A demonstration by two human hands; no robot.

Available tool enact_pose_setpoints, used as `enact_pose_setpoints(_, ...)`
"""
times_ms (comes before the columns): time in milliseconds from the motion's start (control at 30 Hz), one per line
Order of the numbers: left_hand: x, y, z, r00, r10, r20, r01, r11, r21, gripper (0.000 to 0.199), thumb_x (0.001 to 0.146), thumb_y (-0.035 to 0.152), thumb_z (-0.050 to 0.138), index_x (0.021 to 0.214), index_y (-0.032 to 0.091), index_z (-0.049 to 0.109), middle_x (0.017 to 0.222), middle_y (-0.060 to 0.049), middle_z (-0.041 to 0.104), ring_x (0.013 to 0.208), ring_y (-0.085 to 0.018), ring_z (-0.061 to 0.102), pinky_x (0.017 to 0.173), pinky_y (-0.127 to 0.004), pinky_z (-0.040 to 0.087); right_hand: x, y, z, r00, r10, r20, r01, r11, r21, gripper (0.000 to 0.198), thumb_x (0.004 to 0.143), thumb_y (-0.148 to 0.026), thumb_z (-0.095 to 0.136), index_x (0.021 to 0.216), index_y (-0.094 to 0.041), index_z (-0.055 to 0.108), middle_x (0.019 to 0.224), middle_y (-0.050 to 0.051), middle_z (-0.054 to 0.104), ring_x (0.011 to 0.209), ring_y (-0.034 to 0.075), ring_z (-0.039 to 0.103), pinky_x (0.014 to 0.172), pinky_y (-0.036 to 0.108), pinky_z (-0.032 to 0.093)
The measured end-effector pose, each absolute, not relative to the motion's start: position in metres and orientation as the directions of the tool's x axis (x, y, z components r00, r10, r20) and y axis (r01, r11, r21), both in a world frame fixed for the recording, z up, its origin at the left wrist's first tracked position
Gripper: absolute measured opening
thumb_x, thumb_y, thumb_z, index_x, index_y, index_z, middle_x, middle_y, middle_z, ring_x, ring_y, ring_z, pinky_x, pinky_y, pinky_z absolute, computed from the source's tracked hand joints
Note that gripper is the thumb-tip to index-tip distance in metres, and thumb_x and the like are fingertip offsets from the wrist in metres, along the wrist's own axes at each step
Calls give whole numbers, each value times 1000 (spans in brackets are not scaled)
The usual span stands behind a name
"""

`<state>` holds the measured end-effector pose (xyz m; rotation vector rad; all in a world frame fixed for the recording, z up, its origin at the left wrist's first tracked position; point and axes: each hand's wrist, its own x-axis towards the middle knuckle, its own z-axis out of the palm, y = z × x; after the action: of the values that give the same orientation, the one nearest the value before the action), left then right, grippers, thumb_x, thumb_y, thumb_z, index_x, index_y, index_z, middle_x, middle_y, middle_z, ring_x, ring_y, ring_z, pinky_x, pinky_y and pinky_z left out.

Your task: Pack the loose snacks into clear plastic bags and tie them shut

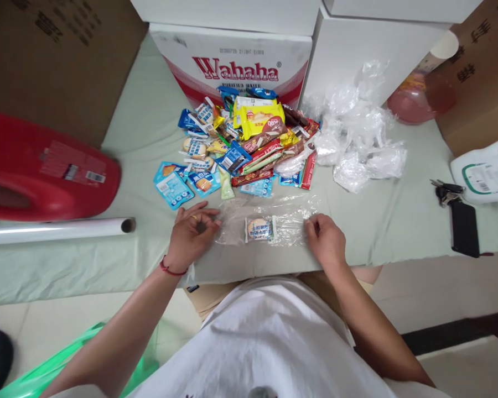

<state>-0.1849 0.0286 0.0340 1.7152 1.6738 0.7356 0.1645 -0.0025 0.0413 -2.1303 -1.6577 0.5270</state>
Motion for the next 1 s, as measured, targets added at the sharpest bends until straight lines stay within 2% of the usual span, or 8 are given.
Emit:
enact_pose_setpoints(100, -185, 27, 34, 58, 998, -8, 638, -31, 770, 28, 90, 41, 64, 70, 24, 53, 113, -4, 78, 139, -32, 53, 124, -69, 15, 158, -6, 51, 174, 963, 205, 887, -63, -457, 29, 98, -41, 54, 114, -20, 66, 111, 13, 67, 90, 26, 63, 71, 36, 48)
enact_pose_setpoints(200, -183, 25, 35, 83, 995, 59, 656, -99, 748, 27, 91, 42, 62, 72, 24, 54, 106, -5, 76, 123, -29, 60, 115, -57, 35, 138, -8, 64, -108, 911, 397, 857, 288, -427, 31, 101, -30, 53, 127, -21, 67, 119, 15, 69, 112, 30, 63, 92, 45, 53)
enact_pose_setpoints(267, -181, 24, 36, 76, 994, 84, 679, -113, 725, 28, 92, 43, 62, 73, 24, 55, 96, -6, 74, 107, -27, 62, 103, -50, 42, 118, -7, 67, -384, 845, 371, 750, 520, -409, 37, 102, -24, 52, 136, -24, 66, 125, 12, 72, 120, 28, 63, 104, 47, 51)
enact_pose_setpoints(333, -181, 23, 37, 58, 998, 41, 657, -69, 751, 27, 93, 45, 60, 76, 25, 56, 84, -4, 69, 91, -24, 61, 91, -44, 45, 100, -5, 62, -565, 777, 279, 670, 629, -394, 43, 105, -25, 50, 147, -24, 61, 142, 9, 67, 134, 27, 58, 115, 46, 47)
enact_pose_setpoints(500, -184, 22, 38, 17, 979, -202, 414, 177, 893, 26, 90, 46, 63, 89, 26, 46, 65, 6, 53, 59, -15, 48, 60, -29, 38, 84, 0, 38, -610, 777, 159, 707, 623, -335, 53, 108, -31, 47, 160, -19, 46, 164, 9, 47, 156, 26, 37, 128, 49, 34)
enact_pose_setpoints(700, -191, 21, 48, 1, 953, -304, 128, 301, 945, 44, 81, 44, 75, 107, 27, 43, 64, 10, 50, 53, -11, 39, 55, -25, 31, 89, -5, 32, -613, 778, 140, 709, 619, -338, 56, 107, -25, 46, 163, -22, 40, 166, 7, 44, 157, 25, 36, 130, 53, 29)
enact_pose_setpoints(867, -201, 15, 59, 58, 933, -355, 136, 345, 929, 55, 84, 63, 70, 120, 22, 59, 67, 6, 50, 60, -13, 44, 59, -27, 35, 87, -5, 31, -602, 787, 135, 713, 607, -352, 56, 106, -23, 46, 162, -21, 42, 166, 9, 44, 156, 26, 36, 129, 53, 29)
enact_pose_setpoints(1000, -208, 13, 56, 172, 913, -370, 304, 308, 902, 66, 78, 71, 72, 120, 21, 68, 75, 3, 53, 67, -15, 48, 62, -28, 39, 88, -4, 29, -603, 784, 146, 707, 610, -358, 55, 105, -23, 47, 160, -18, 45, 165, 10, 45, 154, 27, 38, 128, 53, 29)
